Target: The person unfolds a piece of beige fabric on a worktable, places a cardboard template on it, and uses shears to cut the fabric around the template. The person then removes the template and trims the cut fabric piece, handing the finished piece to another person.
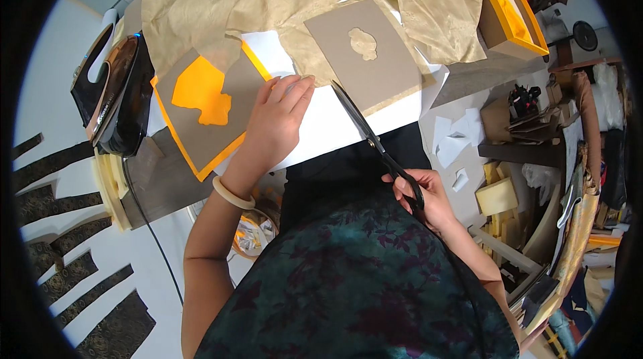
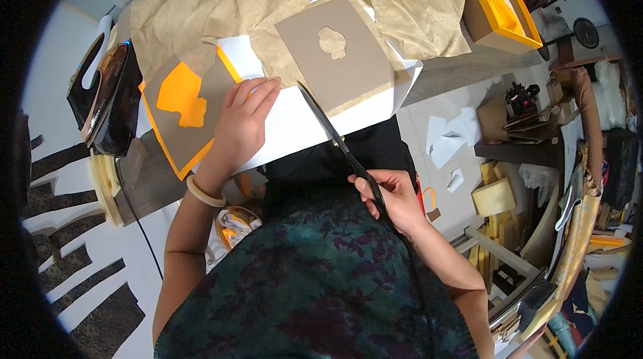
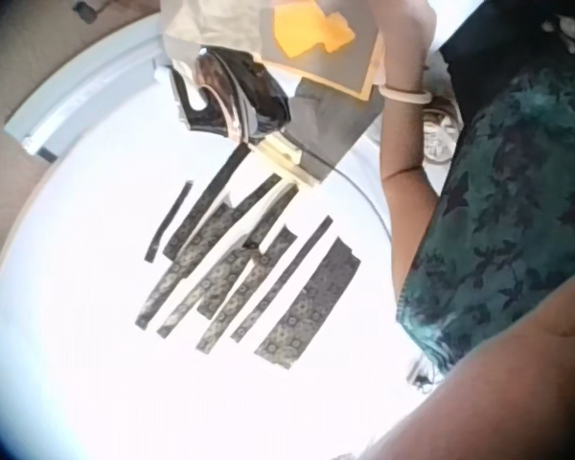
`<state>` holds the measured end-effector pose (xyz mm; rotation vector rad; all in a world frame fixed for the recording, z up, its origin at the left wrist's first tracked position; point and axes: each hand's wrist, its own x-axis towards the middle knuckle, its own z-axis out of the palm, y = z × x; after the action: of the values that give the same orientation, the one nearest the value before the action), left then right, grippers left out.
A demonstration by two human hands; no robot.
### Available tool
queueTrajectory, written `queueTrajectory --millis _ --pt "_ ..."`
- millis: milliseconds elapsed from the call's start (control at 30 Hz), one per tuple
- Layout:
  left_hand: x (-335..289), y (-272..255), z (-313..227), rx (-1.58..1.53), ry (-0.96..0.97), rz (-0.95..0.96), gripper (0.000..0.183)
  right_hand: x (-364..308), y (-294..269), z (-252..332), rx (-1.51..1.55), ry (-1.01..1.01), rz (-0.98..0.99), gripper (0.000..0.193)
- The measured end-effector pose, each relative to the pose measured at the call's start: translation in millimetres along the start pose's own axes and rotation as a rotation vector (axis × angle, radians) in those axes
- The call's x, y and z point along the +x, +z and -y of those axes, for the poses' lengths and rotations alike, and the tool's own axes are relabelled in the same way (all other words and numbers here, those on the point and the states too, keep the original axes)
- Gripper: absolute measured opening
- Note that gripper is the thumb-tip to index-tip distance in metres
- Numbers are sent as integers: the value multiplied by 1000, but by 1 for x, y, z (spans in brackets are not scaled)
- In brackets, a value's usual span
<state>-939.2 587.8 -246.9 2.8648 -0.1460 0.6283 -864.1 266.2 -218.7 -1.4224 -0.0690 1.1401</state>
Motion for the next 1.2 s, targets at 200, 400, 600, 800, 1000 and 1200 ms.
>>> queueTrajectory --millis 200,400,600,800,1000,1200 --pt "0 -2 -2 -47 -5 15 38 20 16 -7 71 -68 16 39" --pt "-3 1 1 -48 -20 48 49 33 24 -5 93 -65 26 38" --pt "-4 3 -1 -28 -30 62 46 35 25 -12 127 -103 33 38" --pt "-5 4 -2 -47 -64 82 53 37 25 -13 166 -94 28 39" --pt "-6 4 -1 -41 -68 103 52 39 27 -11 154 -101 36 39" --pt "-5 3 -2 -40 -70 106 51 38 28 -11 114 -89 36 37"
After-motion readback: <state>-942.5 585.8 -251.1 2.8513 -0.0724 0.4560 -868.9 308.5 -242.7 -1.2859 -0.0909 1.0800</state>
